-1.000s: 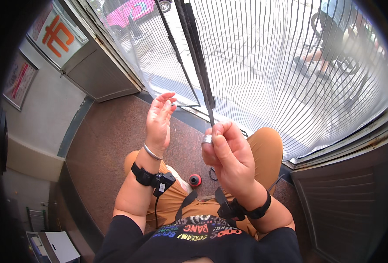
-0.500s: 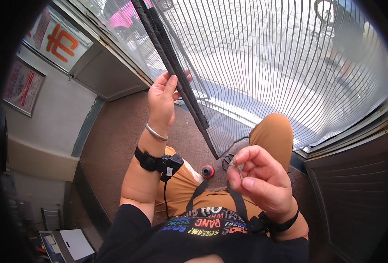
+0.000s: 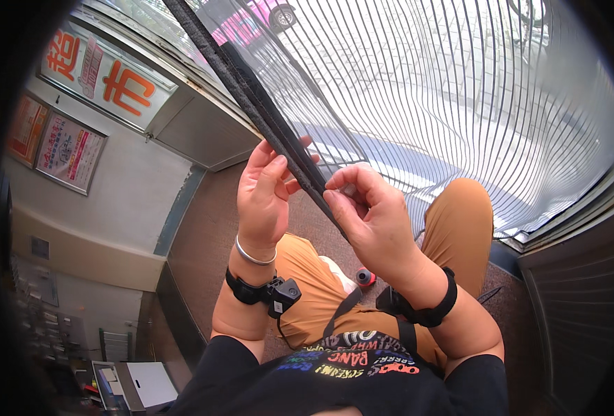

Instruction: The person sits on the floor and repairs a magnetic mesh door curtain using scissors and adhesive tape. They trim the edge of the mesh and press the black tape onto the border to secure it.

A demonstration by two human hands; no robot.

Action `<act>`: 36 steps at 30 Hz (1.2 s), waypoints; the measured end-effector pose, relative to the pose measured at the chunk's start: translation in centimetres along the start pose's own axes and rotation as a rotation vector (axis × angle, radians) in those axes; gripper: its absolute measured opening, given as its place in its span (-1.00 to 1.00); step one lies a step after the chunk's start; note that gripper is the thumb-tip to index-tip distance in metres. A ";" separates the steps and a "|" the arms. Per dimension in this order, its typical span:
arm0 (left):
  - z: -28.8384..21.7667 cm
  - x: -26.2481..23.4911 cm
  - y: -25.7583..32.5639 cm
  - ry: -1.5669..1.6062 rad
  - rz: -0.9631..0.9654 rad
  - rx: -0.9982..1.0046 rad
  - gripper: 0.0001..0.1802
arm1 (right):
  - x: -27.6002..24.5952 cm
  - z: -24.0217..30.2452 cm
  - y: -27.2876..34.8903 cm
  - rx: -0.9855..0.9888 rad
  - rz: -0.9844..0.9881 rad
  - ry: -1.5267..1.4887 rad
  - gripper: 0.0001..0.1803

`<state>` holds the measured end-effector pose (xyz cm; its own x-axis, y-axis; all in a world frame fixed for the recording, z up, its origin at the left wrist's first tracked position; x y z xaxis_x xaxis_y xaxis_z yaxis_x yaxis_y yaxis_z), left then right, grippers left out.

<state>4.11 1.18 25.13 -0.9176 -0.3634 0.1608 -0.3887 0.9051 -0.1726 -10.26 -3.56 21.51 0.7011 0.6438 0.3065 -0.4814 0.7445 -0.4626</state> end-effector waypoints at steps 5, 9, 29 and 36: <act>-1.0 0.1 0.0 0.128 0.103 -0.011 -0.49 | 1.1 -0.1 -0.8 -0.039 -0.035 0.023 -0.88; -0.3 0.1 -0.2 0.280 0.153 -0.054 -0.38 | 1.3 -0.7 -0.5 0.002 -0.053 -0.003 -0.86; 0.1 0.8 -0.3 0.310 0.176 -0.015 -0.48 | 1.1 -2.1 0.9 -0.051 -0.031 -0.022 -0.85; 0.7 0.4 0.0 0.085 0.115 0.020 -0.71 | 0.0 -2.5 2.1 0.071 -0.037 -0.084 -0.75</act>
<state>3.66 0.86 24.54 -0.9461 -0.2371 0.2204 -0.2841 0.9346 -0.2140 -9.94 -2.43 18.43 0.6737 0.6262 0.3924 -0.4943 0.7765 -0.3907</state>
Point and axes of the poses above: each hand's wrist, its own y-axis away from the middle knuckle, its own x-axis out of the palm, z = x × y, the point moved 4 cm from there along -y, towards the middle knuckle, and after that the axes turned 7 degrees about -x, right-handed, at the moved point
